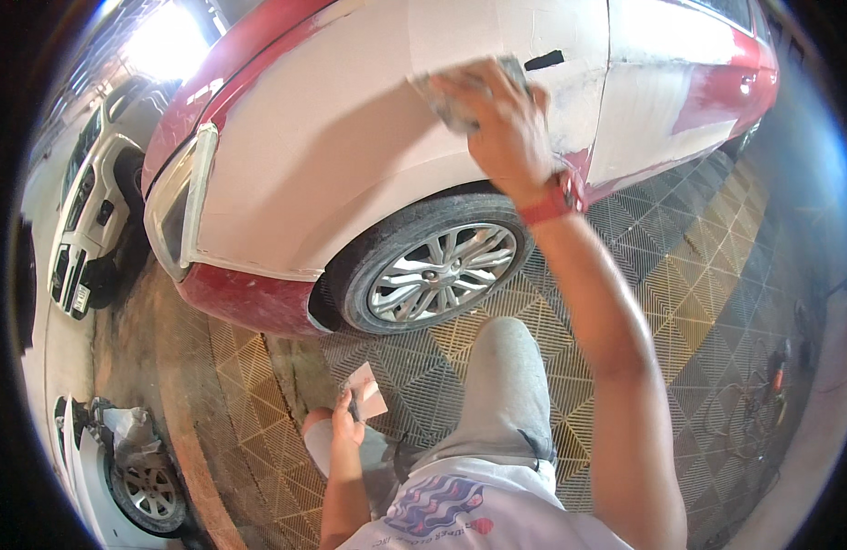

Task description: The person sands the front fender of a red car using a sanding block. They work around the wheel arch and along the side panel, smoothing the surface in preparation for further bodywork.

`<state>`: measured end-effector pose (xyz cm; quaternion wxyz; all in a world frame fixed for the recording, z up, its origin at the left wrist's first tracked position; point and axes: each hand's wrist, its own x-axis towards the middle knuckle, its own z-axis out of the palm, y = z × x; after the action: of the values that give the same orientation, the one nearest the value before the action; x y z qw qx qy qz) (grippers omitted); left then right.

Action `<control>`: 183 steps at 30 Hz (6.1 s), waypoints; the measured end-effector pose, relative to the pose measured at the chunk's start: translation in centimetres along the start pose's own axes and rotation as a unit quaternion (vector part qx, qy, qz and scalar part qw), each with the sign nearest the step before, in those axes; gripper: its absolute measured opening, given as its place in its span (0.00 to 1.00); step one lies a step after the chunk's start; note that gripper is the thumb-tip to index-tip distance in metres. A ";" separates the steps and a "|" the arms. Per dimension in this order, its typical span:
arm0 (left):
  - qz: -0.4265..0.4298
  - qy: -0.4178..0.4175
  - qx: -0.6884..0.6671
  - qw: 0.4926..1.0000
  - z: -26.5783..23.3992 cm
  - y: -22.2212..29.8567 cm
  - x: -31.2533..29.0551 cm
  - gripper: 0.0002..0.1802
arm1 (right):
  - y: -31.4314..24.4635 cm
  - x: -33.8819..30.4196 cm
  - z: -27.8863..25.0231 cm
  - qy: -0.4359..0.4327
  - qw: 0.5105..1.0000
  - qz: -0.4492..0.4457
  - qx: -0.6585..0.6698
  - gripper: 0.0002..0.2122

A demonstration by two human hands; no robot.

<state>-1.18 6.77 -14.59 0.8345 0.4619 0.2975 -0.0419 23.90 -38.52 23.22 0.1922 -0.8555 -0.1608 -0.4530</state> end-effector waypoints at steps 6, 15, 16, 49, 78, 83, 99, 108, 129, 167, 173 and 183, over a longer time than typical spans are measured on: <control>-0.006 0.004 0.007 1.000 -0.5 -0.8 1.4 0.25 | 0.4 -10.7 2.4 -0.042 0.997 0.044 -0.039 0.41; 0.004 -0.004 0.008 1.000 -0.2 -0.4 0.3 0.23 | 6.3 -1.2 -2.0 0.146 0.988 0.016 -0.037 0.28; 0.000 -0.005 0.008 1.000 0.1 -0.7 0.4 0.22 | 7.7 1.2 -2.6 0.157 0.985 -0.020 -0.063 0.28; 0.005 -0.002 0.009 1.000 -0.3 -1.2 1.0 0.25 | 4.4 -6.1 -0.1 0.152 0.988 0.011 -0.020 0.31; 0.005 -0.011 0.027 1.000 -1.0 -1.1 1.8 0.23 | 2.8 -12.4 2.4 0.054 0.995 0.081 -0.005 0.30; 0.002 -0.012 0.036 0.999 -0.1 -0.7 0.6 0.24 | 10.0 -5.9 -0.6 0.190 0.971 0.137 0.040 0.22; -0.009 -0.022 0.048 0.999 -1.1 -1.5 1.6 0.33 | -0.6 -14.1 2.7 0.092 0.960 0.205 0.167 0.34; 0.023 -0.036 -0.017 0.999 -0.7 -1.0 0.8 0.32 | -1.0 -15.0 2.4 0.009 0.823 0.419 0.383 0.21; 0.203 -0.118 0.153 0.960 11.6 6.1 -8.2 0.31 | -21.7 -22.9 2.2 -0.368 0.909 -0.080 0.177 0.34; 0.084 -0.002 -0.307 0.948 1.6 1.9 5.1 0.20 | -30.7 -1.4 1.6 -0.193 0.958 -0.124 0.174 0.18; 0.084 -0.025 -0.297 0.951 2.0 2.1 4.9 0.22 | -33.8 4.2 5.6 -0.198 0.939 -0.280 0.034 0.19; 0.075 -0.010 -0.310 0.948 2.2 2.9 4.3 0.24 | -38.1 6.0 6.4 -0.262 0.931 -0.245 -0.061 0.18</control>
<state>4.39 7.63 -13.87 0.9402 0.2013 0.2516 0.1105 14.59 -1.54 31.88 -0.0259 -0.8879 -0.3823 -0.2546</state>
